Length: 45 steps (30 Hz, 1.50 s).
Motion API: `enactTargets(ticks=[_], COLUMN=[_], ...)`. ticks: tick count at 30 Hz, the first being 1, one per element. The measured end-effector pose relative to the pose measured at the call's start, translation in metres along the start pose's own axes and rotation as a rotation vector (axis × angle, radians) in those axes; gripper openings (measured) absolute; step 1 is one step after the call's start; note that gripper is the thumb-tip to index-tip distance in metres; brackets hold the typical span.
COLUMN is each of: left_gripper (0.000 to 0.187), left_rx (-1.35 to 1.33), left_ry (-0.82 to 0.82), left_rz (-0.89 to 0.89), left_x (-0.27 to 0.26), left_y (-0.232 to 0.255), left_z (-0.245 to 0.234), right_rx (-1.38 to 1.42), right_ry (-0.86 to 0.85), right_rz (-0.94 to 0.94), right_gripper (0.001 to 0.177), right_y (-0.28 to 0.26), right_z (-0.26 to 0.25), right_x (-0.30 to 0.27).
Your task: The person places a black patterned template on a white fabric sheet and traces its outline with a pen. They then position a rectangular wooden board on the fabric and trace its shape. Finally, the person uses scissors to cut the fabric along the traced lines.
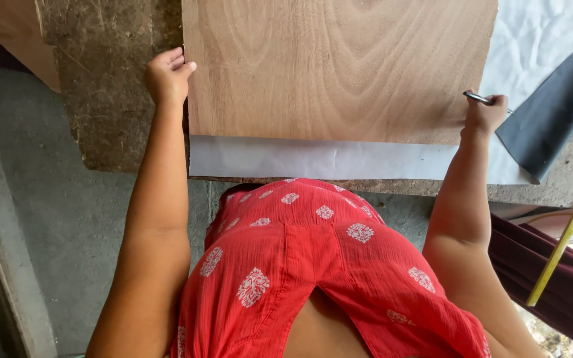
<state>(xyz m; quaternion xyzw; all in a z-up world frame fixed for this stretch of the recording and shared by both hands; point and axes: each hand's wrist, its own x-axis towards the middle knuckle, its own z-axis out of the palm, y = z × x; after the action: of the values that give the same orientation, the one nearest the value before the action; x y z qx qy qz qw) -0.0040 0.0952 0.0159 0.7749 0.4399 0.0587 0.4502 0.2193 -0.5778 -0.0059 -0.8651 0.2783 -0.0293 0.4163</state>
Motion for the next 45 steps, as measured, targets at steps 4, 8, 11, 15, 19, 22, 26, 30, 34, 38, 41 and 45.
enactTargets(ticks=[4, 8, 11, 15, 19, 22, 26, 30, 34, 38, 41, 45], left_gripper=[0.042, 0.042, 0.042, 0.034, 0.029, 0.044, 0.044, 0.040, 0.046, 0.036, 0.032, 0.026], left_rx=[0.034, 0.001, -0.015, 0.179, 0.321, 0.452, 0.544, 0.637, 0.711, 0.562, 0.591, 0.511], left_ry=[-0.006, 0.002, 0.003, 0.151, 0.226, 0.187, 0.217, 0.293, 0.374, 0.363, 0.418, 0.432], left_rz=[0.033, 0.069, 0.117, 0.107, -0.054, -0.078, -0.086, -0.049, 0.020, -0.079, -0.043, -0.054], left_x=[0.003, 0.013, 0.001, -0.057, -0.134, -0.172, -0.188, -0.189, -0.202, -0.208, -0.207, -0.206], left_y=[-0.003, -0.018, -0.016, -0.017, -0.046, -0.071, -0.077, -0.083, -0.082, -0.074, -0.071, -0.077], left_z=[0.000, 0.008, 0.004, -0.021, -0.036, -0.032, -0.019, -0.014, -0.002, 0.007, 0.015, 0.023], right_rx=[-0.004, -0.135, -0.131, -0.174, -0.168, -0.157, -0.408, -0.346, -0.245, -0.084, -0.023, -0.130], right_ry=[-0.014, -0.076, -0.187, -0.033, 0.129, 0.219, 0.321, 0.434, 0.469, 0.424, 0.422, 0.362], right_rz=[0.025, -0.093, -0.069, -0.210, -0.149, -0.052, -0.022, 0.331, 0.407, 0.182, 0.152, 0.521], right_gripper=[0.055, 0.052, 0.040, 0.029, 0.027, 0.026, 0.037, 0.037, 0.032, 0.049, 0.057, 0.069], right_y=[-0.008, -0.007, -0.014, 0.032, 0.110, 0.113, 0.123, 0.130, 0.132, 0.162, 0.165, 0.129], right_z=[-0.002, -0.010, -0.034, -0.087, -0.121, -0.137, -0.152, -0.161, -0.176, -0.195, -0.200, -0.200], right_x=[0.004, 0.006, 0.003, 0.020, 0.038, 0.027, 0.037, 0.052, 0.057, 0.076, 0.074, 0.034])
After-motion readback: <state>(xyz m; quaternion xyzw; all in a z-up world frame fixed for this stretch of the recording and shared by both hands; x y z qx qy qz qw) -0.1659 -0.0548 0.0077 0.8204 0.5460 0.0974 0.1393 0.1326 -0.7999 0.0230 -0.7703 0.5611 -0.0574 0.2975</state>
